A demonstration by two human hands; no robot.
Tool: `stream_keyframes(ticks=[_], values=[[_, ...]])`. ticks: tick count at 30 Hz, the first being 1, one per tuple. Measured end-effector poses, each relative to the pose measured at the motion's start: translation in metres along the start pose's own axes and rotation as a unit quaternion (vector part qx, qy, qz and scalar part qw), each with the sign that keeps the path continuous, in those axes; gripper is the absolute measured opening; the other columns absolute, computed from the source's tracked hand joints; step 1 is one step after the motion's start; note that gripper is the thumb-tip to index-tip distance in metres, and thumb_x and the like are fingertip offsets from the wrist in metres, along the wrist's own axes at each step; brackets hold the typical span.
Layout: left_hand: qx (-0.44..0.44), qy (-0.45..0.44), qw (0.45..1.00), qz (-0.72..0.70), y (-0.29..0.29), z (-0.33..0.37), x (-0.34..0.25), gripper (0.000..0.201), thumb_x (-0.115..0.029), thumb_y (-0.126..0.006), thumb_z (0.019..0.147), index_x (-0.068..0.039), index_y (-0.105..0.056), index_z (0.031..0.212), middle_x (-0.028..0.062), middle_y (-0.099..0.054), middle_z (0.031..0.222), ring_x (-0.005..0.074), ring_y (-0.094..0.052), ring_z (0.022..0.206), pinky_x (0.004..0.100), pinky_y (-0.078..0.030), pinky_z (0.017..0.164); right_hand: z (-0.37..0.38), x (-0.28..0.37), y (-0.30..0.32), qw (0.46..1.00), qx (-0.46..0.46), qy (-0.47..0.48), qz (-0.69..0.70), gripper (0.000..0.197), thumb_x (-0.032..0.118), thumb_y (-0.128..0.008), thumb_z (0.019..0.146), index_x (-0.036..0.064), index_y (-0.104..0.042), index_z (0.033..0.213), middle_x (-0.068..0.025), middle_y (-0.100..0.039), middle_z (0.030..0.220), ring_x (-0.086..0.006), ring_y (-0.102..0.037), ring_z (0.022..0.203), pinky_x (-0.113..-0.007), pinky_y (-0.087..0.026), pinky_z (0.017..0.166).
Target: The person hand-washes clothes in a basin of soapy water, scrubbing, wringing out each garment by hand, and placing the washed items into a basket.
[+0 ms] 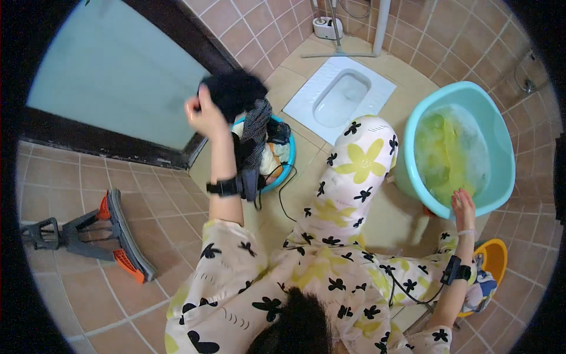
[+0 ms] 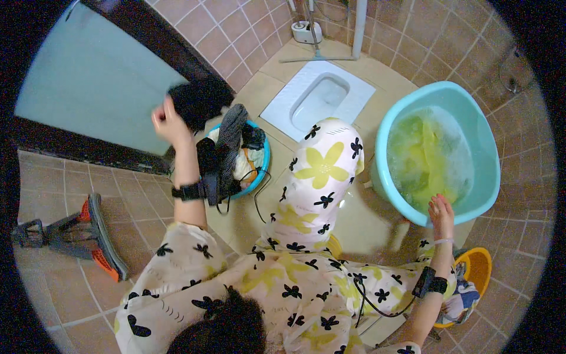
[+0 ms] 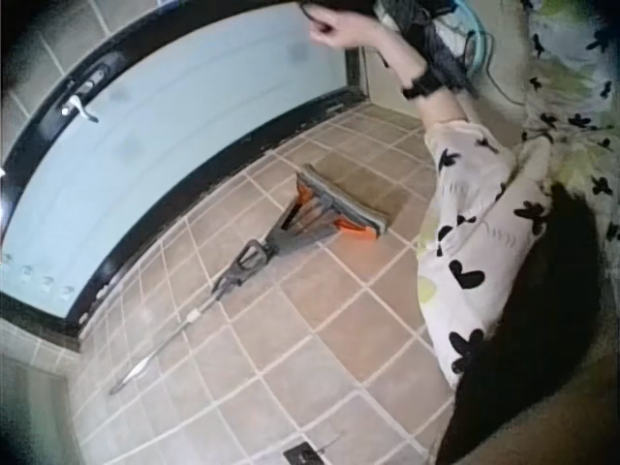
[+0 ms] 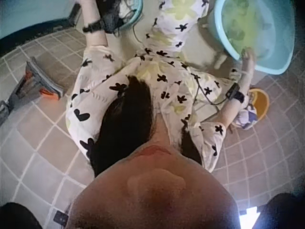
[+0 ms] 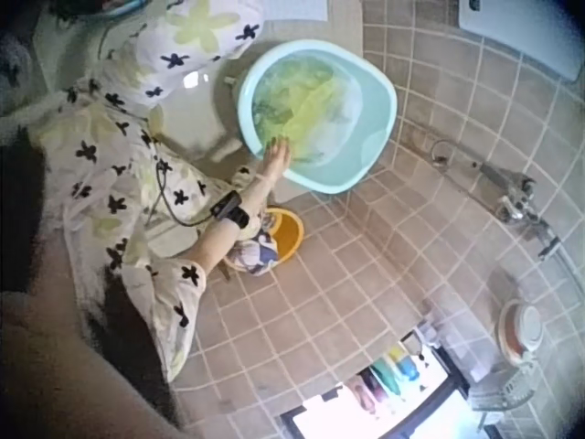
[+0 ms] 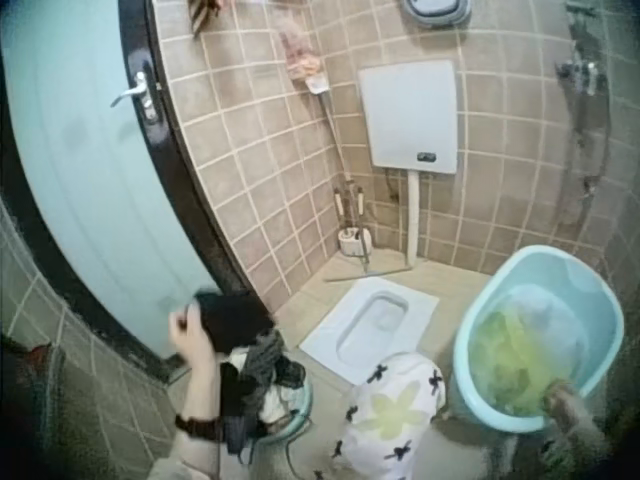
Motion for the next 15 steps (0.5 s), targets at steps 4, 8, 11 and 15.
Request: stream_keyframes(ticks=[4,8,11,15], values=[[0.195,0.012,0.909,0.369,0.109,-0.055,0.204,0.038,-0.029,-0.06,0.079,-0.001,-0.04,0.062,0.0141,-0.047,0.061,0.0319,-0.046,0.06,0.0415,-0.038,0.058,0.02,-0.024,-0.016,0.999,-0.007,0.018,0.037,0.026,0.013,-0.058,0.081,-0.0025,-0.053,0.101,-0.0114,-0.06,0.091,-0.0186,-0.058,0.082,-0.028,-0.048,0.076],[0.347,0.01,0.809,0.475,0.12,-0.138,0.281,0.038,-0.039,-0.058,0.076,-0.002,-0.053,0.071,0.0206,-0.058,0.074,0.0397,-0.055,0.073,0.0458,-0.042,0.064,0.005,-0.011,0.003,0.998,-0.042,-0.018,-0.036,0.026,0.018,-0.057,0.082,0.0016,-0.054,0.102,-0.0095,-0.06,0.091,-0.0168,-0.058,0.08,-0.027,-0.047,0.072],[0.444,0.056,0.773,0.449,0.106,-0.129,0.266,0.04,-0.039,-0.057,0.076,0.001,-0.055,0.076,0.0216,-0.059,0.078,0.0393,-0.056,0.076,0.047,-0.043,0.069,-0.019,0.004,-0.017,0.995,-0.035,-0.055,-0.075,0.025,0.022,-0.058,0.081,0.0061,-0.056,0.101,-0.0072,-0.06,0.092,-0.016,-0.059,0.077,-0.026,-0.048,0.067],[0.586,0.114,0.598,0.534,0.081,-0.115,0.28,0.057,-0.043,-0.06,0.07,0.004,-0.055,0.103,0.0258,-0.056,0.103,0.0368,-0.052,0.101,0.0414,-0.041,0.086,-0.03,-0.004,-0.01,0.989,-0.055,-0.089,-0.103,0.03,0.019,-0.058,0.08,0.0062,-0.054,0.106,-0.0071,-0.058,0.097,-0.0184,-0.059,0.081,-0.029,-0.049,0.067]])
Point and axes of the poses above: each hand's wrist, its own z-axis towards the middle knuckle, its own y-axis out of the back of the hand, x = y × z, the point moved 8 cm from there along z, towards the middle knuckle
